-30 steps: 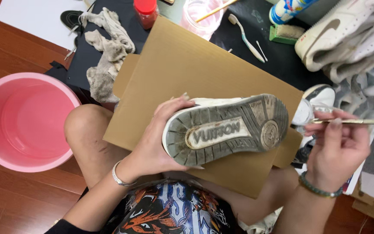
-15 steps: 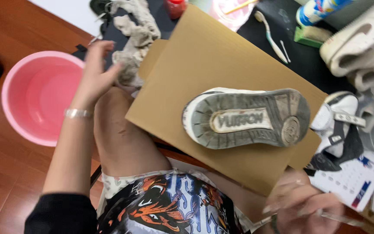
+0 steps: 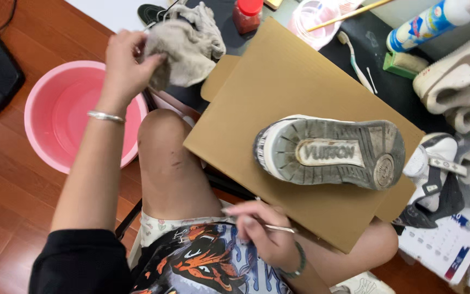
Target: The person cleans the sole of a white sneaker using a metal pick to scrape dirt from the tread and logo, then scrubs the surface with a toothbrush and wipes it with a cloth. The shoe is held over a cardboard box while the person sits on the floor.
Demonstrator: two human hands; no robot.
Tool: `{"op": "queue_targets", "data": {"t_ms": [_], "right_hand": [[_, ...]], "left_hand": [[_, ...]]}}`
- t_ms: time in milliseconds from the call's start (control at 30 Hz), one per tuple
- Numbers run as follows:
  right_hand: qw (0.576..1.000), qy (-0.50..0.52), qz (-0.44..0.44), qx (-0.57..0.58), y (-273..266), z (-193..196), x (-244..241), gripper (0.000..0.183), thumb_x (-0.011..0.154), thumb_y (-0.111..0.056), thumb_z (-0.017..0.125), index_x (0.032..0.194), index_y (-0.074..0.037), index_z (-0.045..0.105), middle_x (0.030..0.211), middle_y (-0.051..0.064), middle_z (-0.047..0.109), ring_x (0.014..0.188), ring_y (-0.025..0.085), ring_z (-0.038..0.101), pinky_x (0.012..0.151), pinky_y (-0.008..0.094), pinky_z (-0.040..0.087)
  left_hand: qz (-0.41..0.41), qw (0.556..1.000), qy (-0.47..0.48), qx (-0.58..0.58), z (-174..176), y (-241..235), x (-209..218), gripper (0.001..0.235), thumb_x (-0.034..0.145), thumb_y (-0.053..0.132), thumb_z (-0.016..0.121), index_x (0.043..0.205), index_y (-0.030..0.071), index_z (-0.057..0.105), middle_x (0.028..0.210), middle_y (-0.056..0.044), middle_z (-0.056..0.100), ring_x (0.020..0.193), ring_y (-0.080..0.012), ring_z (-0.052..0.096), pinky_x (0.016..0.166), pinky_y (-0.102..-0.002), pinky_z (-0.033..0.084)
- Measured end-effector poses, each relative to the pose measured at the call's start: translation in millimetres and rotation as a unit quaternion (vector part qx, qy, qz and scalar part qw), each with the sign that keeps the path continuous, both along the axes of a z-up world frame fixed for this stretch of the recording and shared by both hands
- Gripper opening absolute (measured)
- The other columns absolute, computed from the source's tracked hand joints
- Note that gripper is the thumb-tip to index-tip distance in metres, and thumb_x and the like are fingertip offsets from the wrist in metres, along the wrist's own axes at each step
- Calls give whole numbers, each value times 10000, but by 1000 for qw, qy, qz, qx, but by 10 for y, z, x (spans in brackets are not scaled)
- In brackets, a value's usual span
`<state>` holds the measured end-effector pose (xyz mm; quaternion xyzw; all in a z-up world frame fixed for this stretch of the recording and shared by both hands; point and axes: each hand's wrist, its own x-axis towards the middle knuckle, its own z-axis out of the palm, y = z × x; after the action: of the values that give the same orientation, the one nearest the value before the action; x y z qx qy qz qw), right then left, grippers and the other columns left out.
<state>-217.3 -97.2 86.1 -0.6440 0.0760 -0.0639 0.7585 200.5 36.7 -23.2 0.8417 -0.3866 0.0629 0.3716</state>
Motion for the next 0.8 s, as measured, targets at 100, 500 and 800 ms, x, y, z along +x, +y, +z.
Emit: {"op": "queue_targets", "data": {"t_ms": [100,500,800], "right_hand": [[999,15,17,48,146,14,373,316,1102,-144,479,1323,50,595,757,28,597,672,73,543,634,232,483],[972,29,-36,232,226,122,1870,308,1077,-117,436,1341,8,532,748,23,533,587,84,486,508,240,441],[909,67,-42,410,53,-127,2084,341,1031,-116,439,1345,-5,513,680,25,458,588,103,431,481,249,397]], "left_hand": [[4,995,60,-82,530,76,-246,312,880,103,878,1113,-3,700,1015,-111,562,867,-205,563,721,-328,501],[-61,878,378,-288,1142,-285,-770,140,987,110,787,1061,10,723,930,25,725,798,-14,638,705,-189,530],[-45,810,474,-343,1075,-428,-700,186,960,175,777,913,62,637,846,56,648,677,-26,536,545,-206,420]]}}
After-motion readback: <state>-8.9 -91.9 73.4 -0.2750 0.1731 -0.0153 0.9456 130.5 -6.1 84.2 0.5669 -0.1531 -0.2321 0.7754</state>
